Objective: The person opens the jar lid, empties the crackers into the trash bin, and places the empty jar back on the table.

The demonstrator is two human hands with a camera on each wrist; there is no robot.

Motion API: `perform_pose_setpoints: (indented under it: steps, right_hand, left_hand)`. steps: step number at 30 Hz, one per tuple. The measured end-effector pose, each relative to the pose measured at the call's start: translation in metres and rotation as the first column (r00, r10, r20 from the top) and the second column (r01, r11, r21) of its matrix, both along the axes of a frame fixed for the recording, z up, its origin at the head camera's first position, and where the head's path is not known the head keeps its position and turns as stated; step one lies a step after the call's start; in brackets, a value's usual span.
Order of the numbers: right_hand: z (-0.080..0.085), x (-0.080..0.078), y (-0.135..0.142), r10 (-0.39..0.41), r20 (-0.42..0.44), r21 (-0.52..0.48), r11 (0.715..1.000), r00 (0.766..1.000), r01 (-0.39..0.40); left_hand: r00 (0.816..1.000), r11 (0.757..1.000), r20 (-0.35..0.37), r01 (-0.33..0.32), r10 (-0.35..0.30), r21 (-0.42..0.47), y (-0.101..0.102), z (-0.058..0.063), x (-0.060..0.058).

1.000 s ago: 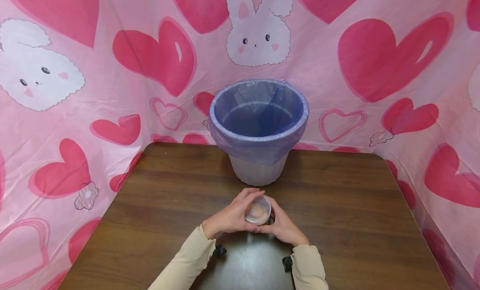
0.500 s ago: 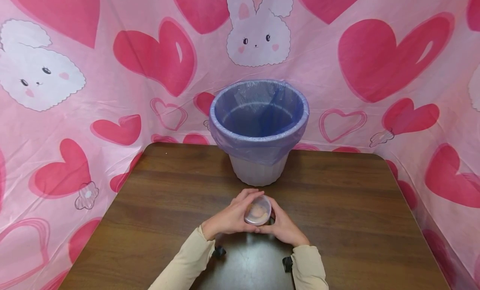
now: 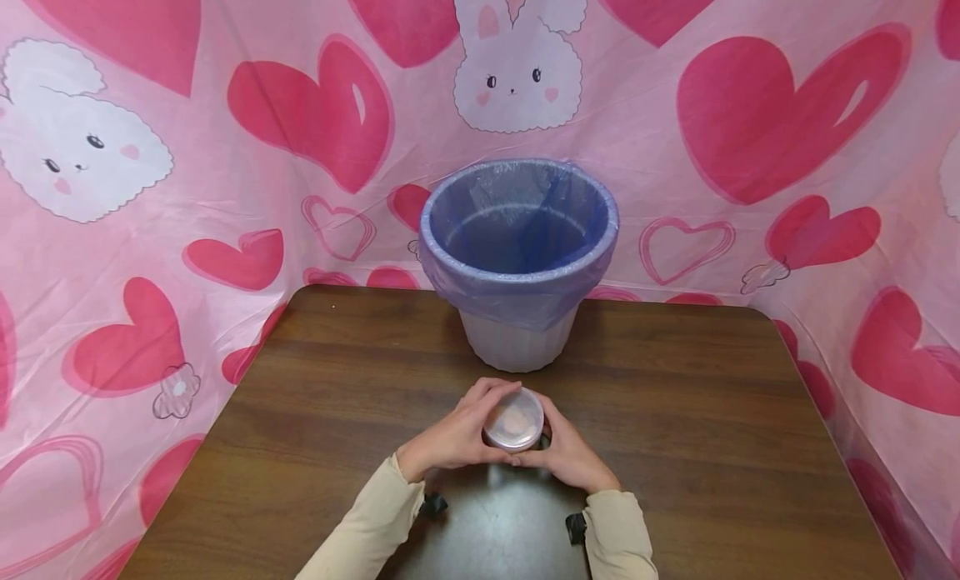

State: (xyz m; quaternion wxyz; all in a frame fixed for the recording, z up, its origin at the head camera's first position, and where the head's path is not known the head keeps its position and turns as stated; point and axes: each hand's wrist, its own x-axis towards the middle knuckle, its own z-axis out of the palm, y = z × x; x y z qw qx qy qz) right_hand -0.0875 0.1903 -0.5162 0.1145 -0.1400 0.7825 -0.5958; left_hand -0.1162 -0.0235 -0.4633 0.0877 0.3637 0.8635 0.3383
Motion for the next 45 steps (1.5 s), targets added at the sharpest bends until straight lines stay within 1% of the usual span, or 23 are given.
perform_pose_setpoints:
  steps: [9,16,22,30,37,45]
  right_hand:
    - [0.000,0.000,0.000,-0.003,0.004,0.002,1.000,1.000,0.003]
    - [-0.002,0.000,0.001,0.002,-0.009,-0.009,1.000,1.000,-0.002]
    - [-0.002,0.000,0.000,0.011,-0.013,-0.025,1.000,1.000,-0.011]
    - [-0.002,-0.001,0.000,0.010,-0.015,-0.021,1.000,1.000,-0.010]
    - [-0.002,-0.002,0.000,0.010,-0.016,-0.015,1.000,1.000,-0.011]
    - [0.000,-0.002,-0.001,0.016,-0.006,-0.024,1.000,1.000,-0.016]
  left_hand:
    - [1.000,1.000,-0.012,-0.006,0.006,0.011,-0.003,-0.002,0.001]
    - [1.000,1.000,0.015,-0.024,0.024,0.015,-0.007,-0.002,0.001]
    - [0.999,0.999,0.023,-0.028,0.028,0.017,-0.011,-0.002,0.000]
    - [0.999,0.999,0.037,-0.032,0.031,0.025,-0.014,-0.003,-0.002]
    - [0.998,0.999,0.056,-0.042,0.040,0.021,-0.016,-0.002,-0.004]
    - [0.998,0.999,0.056,-0.042,0.041,0.023,-0.015,-0.002,-0.006]
